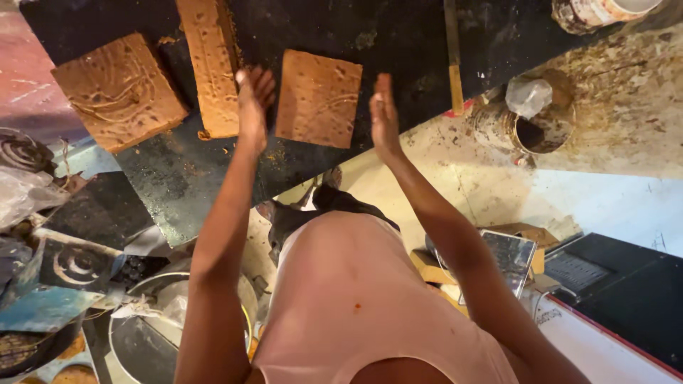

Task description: The person removes a large cake from a rectangular mold, peels off a paper lining from the bottom, and uses a knife to cut the cake into multiple smaller rectangular pieces.

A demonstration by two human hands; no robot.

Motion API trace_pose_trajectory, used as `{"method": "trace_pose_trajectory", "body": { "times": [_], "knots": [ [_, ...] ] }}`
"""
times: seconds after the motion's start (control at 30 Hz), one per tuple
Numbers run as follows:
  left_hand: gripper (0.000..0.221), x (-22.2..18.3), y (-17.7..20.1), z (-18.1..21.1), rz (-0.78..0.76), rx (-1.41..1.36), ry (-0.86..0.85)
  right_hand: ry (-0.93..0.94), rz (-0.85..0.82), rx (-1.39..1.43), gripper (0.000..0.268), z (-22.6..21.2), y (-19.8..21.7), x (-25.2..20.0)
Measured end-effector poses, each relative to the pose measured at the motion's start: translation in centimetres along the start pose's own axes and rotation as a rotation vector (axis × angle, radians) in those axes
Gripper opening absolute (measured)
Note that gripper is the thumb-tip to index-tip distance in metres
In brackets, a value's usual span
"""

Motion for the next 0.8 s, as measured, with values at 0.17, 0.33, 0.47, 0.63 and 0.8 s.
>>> {"method": "trace_pose_trajectory", "body": {
  "times": [0.17,0.33,0.47,0.63,0.8],
  "knots": [
    [0.063,-6.7,0.2,-7.3,0.417,-0.03,-0.023,0.19,-0.135,-0.198,0.065,-2.7,2.0,2.8],
    [0.059,-5.6,-2.3,-11.4,0.399,-0.4,-0.101,0.123,-0.323,-0.49,0.06,-1.2,-0.6,7.1],
    [0.066,-1.7,-2.5,-7.6,0.253,-0.406,-0.193,0.156,-0.22,-0.698,0.053,0.2,-1.9,6.6],
    [0.071,-4.8,-4.4,-3.1,0.37,0.536,-0.366,0.296,-0.014,-0.774,0.055,-2.8,4.9,5.9],
    [0.081,-6.5,-12.4,-1.9,0.329,1.545,-0.437,0.362,0.031,-1.581,0.06,-6.8,15.7,8.9]
  ]
}}
Point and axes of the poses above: each hand's wrist, its own x-axis towards the middle knuckle, its own y-axis out of the back of the hand, z = x × y, the point moved 1 cm from there along x, towards the middle knuckle, and after that the axes turned 13 degrees about y, right-handed, at the moved point
